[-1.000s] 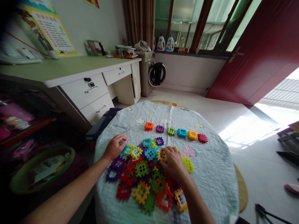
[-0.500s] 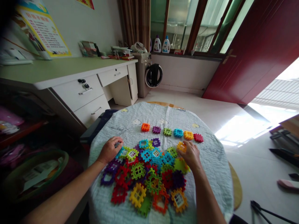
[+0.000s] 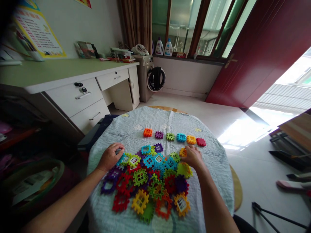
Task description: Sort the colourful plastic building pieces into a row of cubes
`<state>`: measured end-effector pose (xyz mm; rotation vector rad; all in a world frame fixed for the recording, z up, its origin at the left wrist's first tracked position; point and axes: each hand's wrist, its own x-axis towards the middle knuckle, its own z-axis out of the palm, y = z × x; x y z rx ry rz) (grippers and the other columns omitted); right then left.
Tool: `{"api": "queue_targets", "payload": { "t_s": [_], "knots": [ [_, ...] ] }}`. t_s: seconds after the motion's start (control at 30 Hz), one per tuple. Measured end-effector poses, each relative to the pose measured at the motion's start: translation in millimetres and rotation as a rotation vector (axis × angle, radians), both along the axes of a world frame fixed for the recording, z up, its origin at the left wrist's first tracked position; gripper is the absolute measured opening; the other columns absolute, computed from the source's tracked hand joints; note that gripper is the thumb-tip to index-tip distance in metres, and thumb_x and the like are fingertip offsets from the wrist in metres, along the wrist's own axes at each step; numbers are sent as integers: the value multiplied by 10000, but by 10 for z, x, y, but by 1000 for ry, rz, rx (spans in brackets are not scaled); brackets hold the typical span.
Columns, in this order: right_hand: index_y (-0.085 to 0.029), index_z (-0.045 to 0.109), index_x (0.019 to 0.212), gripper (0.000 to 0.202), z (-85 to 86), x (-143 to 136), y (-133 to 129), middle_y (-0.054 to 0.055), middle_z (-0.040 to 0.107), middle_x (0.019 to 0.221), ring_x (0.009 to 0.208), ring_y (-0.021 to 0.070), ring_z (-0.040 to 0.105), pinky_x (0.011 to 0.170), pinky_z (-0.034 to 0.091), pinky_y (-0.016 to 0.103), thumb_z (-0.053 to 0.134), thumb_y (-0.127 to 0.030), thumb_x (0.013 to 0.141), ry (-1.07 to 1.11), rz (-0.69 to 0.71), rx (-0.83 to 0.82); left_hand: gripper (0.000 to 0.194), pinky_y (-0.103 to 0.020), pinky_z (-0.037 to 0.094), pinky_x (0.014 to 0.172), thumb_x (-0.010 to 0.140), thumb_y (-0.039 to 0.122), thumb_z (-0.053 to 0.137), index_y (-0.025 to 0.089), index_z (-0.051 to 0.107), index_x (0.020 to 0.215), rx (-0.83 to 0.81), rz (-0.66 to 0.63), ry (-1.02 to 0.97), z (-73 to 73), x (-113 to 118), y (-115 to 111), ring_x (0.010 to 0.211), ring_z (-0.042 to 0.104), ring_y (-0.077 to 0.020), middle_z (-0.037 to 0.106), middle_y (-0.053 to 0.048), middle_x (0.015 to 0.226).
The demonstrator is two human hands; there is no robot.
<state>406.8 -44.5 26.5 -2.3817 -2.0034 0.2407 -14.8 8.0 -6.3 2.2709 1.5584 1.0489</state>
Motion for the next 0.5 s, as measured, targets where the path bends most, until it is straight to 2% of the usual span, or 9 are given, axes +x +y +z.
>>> {"api": "queue_targets", "payload": {
  "t_s": [0.1, 0.23, 0.4, 0.5],
  "knots": [
    [-188, 665, 1044, 440, 6, -25, 39, 138, 613, 1125, 1030, 317, 526, 800, 389, 375, 670, -417, 668, -13, 18, -24, 160, -367, 482, 887, 826, 279, 502, 200, 628, 767, 0, -1, 2, -3, 1, 1, 901, 617, -224, 671, -63, 899],
    [-173, 651, 1048, 480, 28, 5, 68, 132, 608, 1104, 1010, 304, 520, 804, 376, 366, 672, -442, 651, -23, 39, -20, 163, -365, 485, 878, 826, 280, 501, 201, 630, 767, 4, -3, 3, -2, 0, -1, 897, 619, -223, 670, -62, 900],
    [-221, 609, 1171, 508, 233, 288, 224, 100, 588, 1137, 1037, 288, 506, 840, 362, 372, 635, -338, 677, -52, -23, 90, 151, -356, 482, 873, 829, 276, 503, 205, 621, 765, 9, -14, 9, -1, -6, 1, 890, 614, -221, 665, -56, 879],
    [-242, 608, 1195, 524, 363, 503, 394, 98, 572, 1192, 1064, 295, 505, 859, 373, 386, 645, -323, 678, -59, -42, 82, 148, -355, 480, 875, 831, 276, 504, 207, 617, 766, 10, -11, 5, -3, -5, 4, 891, 613, -220, 662, -55, 880]
  ]
}}
